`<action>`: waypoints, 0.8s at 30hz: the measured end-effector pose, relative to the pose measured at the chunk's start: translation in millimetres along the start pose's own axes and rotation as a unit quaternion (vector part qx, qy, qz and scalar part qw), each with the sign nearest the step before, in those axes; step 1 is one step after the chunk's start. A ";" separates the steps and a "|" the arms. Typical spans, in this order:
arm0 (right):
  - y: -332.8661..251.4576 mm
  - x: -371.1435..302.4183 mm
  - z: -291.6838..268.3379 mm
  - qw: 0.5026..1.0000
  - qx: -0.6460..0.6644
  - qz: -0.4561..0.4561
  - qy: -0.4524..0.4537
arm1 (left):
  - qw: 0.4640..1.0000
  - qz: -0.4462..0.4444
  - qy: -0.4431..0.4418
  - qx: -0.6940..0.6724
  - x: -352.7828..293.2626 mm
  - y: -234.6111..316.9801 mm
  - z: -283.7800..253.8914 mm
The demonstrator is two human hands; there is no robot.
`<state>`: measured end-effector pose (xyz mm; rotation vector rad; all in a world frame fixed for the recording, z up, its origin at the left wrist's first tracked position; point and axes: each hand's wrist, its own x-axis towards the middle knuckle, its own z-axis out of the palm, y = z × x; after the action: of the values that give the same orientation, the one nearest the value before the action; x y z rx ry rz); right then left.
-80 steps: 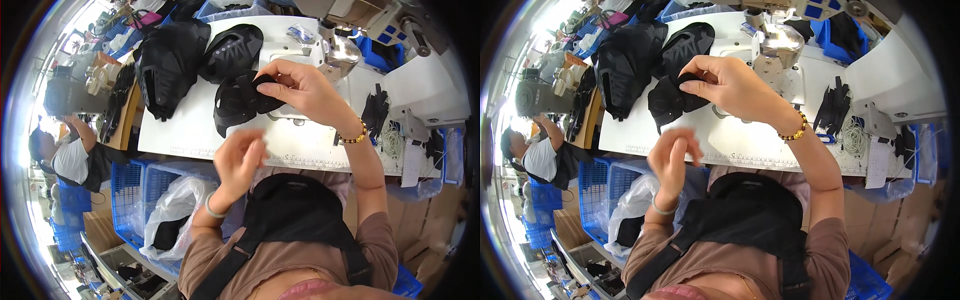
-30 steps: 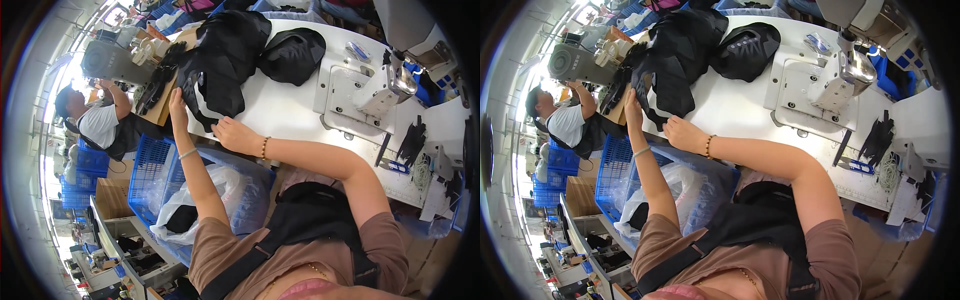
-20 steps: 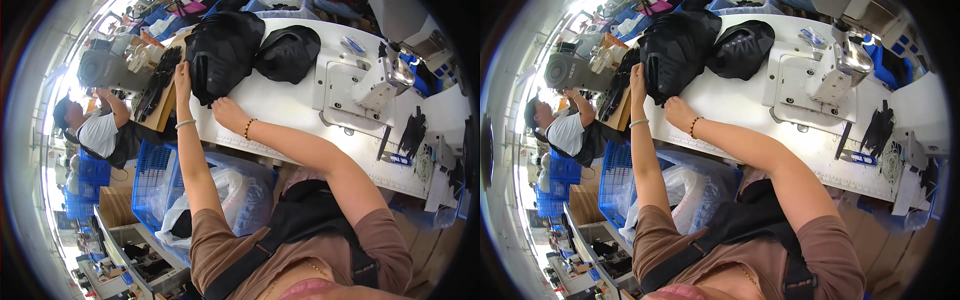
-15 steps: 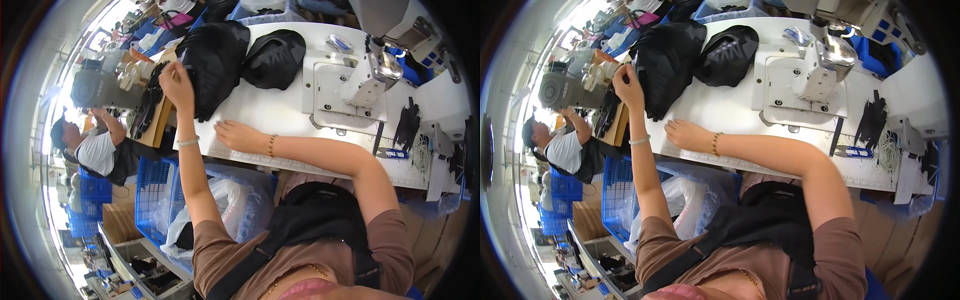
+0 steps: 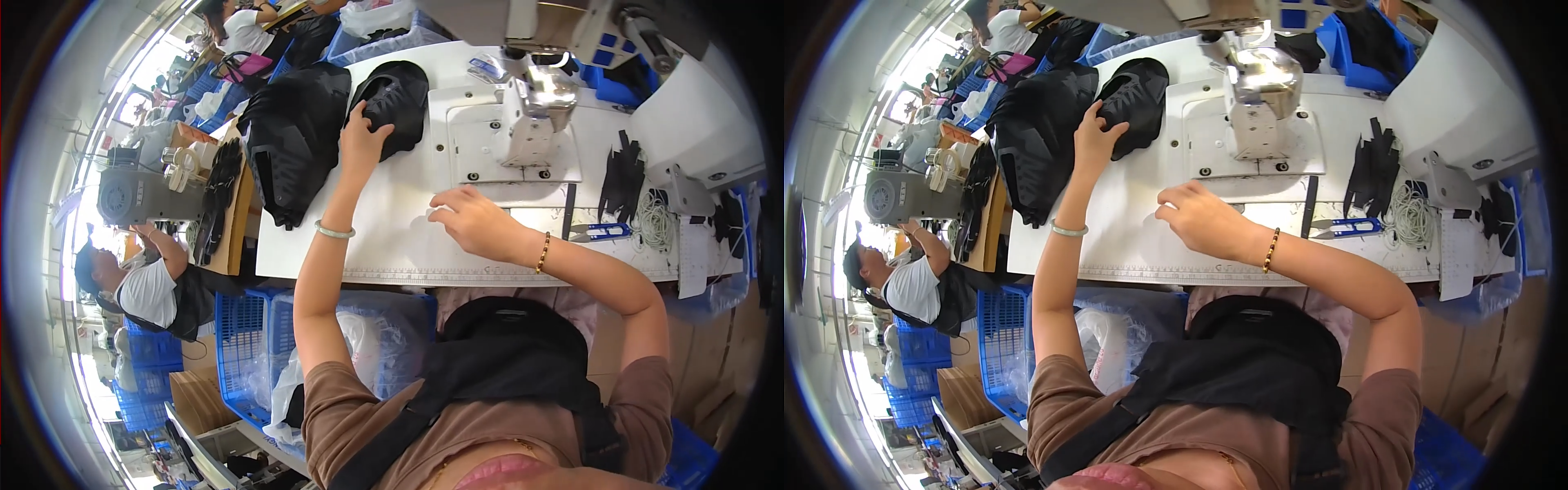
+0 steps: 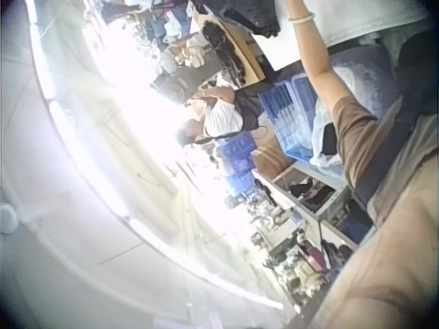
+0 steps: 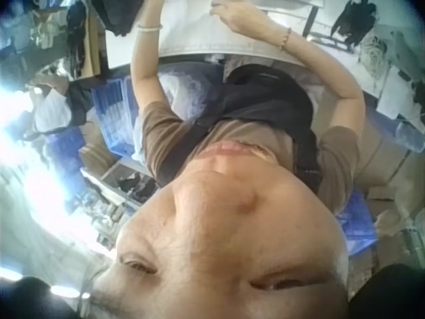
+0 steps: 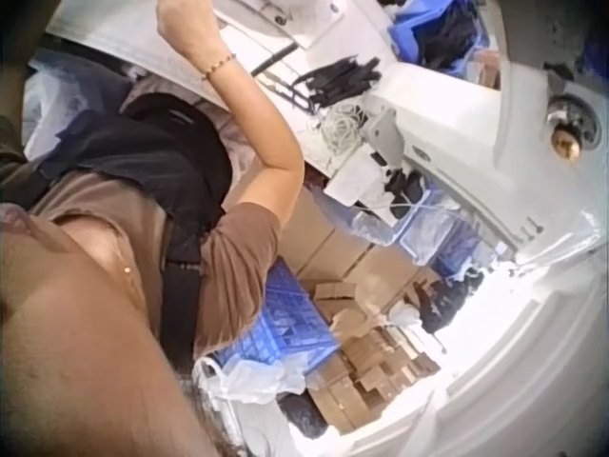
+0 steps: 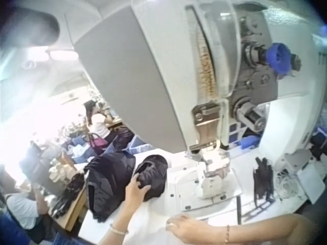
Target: Stitching components of a black shoe using a industrial sewing machine.
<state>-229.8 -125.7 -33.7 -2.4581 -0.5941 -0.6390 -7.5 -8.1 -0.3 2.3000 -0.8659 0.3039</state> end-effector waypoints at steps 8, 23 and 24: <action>12.9 -12.1 -6.5 0.998 0.029 0.022 0.041 | 0.997 0.054 0.035 0.049 38.8 17.0 -32.6; 14.3 51.6 -2.7 0.963 0.207 0.122 0.123 | 0.928 0.210 0.284 0.115 13.6 81.5 -78.1; 4.0 58.6 -10.6 0.938 0.285 0.147 0.130 | 0.939 0.159 0.305 -0.011 0.6 93.4 -81.4</action>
<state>-184.6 -118.8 4.7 -1.8302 -0.2474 -0.5606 -67.3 -8.5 108.2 1.8554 -0.8907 1.0749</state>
